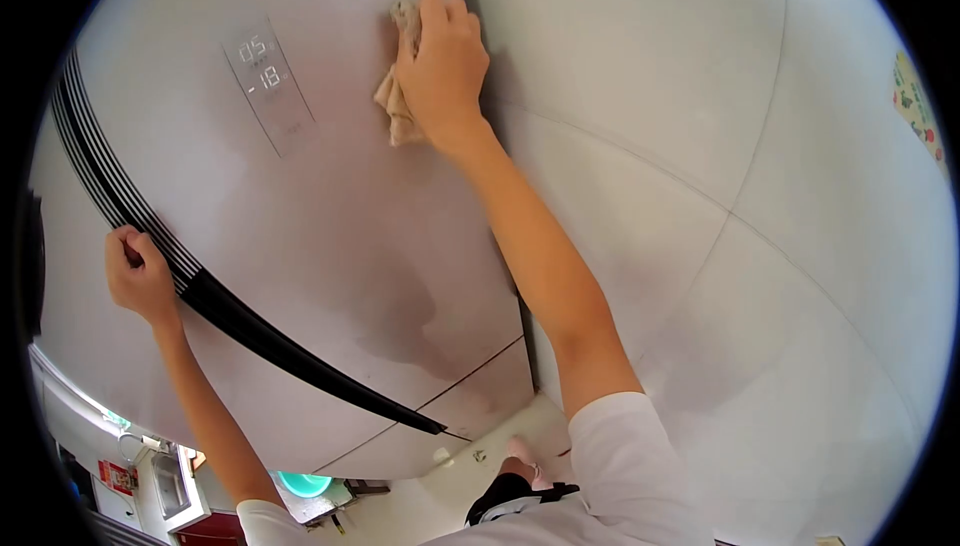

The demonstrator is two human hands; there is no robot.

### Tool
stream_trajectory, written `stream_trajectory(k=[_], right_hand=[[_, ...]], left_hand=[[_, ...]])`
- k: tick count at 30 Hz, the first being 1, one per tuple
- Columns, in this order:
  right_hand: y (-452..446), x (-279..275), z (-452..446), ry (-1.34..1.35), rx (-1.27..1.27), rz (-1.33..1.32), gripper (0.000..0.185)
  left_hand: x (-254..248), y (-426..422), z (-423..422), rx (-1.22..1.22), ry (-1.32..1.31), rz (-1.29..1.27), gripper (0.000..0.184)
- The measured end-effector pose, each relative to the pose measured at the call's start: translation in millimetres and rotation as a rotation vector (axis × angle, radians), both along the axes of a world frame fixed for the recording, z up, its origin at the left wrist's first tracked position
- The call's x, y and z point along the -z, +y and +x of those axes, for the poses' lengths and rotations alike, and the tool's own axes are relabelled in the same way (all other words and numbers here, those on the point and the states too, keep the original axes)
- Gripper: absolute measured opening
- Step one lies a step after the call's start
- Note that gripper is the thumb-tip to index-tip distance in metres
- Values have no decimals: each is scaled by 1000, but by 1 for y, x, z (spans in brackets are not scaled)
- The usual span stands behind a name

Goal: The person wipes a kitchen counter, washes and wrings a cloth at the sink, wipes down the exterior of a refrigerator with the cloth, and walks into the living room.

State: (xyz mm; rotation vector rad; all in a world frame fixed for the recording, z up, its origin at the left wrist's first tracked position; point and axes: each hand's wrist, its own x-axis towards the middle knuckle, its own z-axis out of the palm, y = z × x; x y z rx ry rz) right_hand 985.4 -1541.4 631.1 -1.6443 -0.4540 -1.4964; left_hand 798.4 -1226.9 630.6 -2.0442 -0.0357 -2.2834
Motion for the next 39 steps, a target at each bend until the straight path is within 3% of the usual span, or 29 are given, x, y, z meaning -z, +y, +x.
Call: stream_trajectory(k=[2, 10, 13, 18, 20, 24, 30, 32, 37, 39], right_hand=[[1, 12, -2, 22, -8, -7, 20], [-7, -35, 0, 81, -38, 203, 17], [14, -17, -6, 5, 27, 109, 16], [-14, -46, 14, 16, -11, 61, 13], [-15, -57, 16, -87, 142, 203, 13], [-8, -29, 7, -10, 54, 69, 14], [-19, -45, 10, -112, 298, -5, 15], [-18, -50, 3, -106, 234, 87, 12], [-2, 10, 6, -40, 207, -12, 19], [-2, 0, 2, -81, 174, -60, 21]], left_hand=[[0, -2, -2, 18, 12, 7, 9], [1, 0, 0, -39, -4, -23, 10], [-3, -3, 0, -65, -11, -12, 10], [-5, -10, 0, 28, -68, 63, 10], [-3, -9, -3, 22, -42, 45, 10], [-2, -2, -1, -22, 3, -1, 9], [-3, -3, -1, -11, -21, 26, 9], [-3, -4, -1, -7, -14, 20, 9], [0, -8, -1, -14, 0, -20, 9], [-4, -10, -2, 18, -36, 35, 10]])
